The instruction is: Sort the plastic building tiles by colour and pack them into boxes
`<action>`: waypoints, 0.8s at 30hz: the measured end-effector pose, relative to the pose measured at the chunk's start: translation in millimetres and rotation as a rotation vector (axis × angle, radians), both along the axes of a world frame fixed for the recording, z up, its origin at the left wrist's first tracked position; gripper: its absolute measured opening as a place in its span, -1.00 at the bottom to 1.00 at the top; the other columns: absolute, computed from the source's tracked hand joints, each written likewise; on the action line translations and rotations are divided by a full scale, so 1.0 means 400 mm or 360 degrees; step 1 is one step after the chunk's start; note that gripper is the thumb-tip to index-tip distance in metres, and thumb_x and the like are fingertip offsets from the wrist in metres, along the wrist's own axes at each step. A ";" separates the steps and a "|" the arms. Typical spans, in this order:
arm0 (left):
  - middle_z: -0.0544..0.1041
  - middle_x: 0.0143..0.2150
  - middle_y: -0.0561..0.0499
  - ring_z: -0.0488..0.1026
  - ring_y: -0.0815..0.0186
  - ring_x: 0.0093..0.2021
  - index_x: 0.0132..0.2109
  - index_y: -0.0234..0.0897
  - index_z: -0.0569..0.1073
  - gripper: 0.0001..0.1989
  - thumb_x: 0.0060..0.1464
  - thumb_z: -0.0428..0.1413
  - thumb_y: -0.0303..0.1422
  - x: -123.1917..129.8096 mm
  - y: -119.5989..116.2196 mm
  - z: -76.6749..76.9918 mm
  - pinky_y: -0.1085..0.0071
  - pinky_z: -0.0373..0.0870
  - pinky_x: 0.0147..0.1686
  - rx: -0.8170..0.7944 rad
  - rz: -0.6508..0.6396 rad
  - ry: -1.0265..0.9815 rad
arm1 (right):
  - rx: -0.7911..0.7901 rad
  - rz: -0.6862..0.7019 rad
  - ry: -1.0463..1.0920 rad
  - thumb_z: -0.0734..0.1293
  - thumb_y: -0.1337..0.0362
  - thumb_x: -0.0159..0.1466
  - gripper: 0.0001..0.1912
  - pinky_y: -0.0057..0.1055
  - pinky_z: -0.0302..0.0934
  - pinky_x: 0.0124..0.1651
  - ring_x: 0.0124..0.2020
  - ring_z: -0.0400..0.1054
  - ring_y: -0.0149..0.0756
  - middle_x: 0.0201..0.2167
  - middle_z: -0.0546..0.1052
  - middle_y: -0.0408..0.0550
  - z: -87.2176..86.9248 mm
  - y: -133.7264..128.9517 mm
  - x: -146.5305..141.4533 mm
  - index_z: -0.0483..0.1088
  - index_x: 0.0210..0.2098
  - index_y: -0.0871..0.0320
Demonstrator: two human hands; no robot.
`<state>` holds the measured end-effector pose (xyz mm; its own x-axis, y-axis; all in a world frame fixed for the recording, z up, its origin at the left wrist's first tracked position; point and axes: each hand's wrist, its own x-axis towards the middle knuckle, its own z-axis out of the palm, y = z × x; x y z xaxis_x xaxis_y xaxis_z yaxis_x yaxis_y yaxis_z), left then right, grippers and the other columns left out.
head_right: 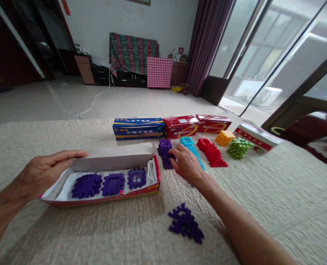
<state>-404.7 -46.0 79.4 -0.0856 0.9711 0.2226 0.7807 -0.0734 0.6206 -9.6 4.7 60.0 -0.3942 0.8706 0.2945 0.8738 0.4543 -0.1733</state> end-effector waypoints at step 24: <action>0.64 -0.13 0.11 0.53 0.24 -0.12 -0.10 -0.15 0.59 -0.65 0.04 0.01 -0.22 -0.003 0.000 -0.006 0.43 0.42 -0.12 -0.0035 0.0030 0.0006 | -0.0630 0.0085 0.0129 0.31 0.29 0.13 -0.91 -0.46 0.17 -0.38 -0.45 0.31 -0.40 -0.47 0.48 -0.14 0.035 -0.009 0.039 0.44 -0.38 0.17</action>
<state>-406.0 -46.0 77.0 -0.1033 0.9741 0.2013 0.7842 -0.0448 0.6189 6.2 1.0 73.9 -0.4315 0.9017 -0.0276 0.8271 0.3832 -0.4113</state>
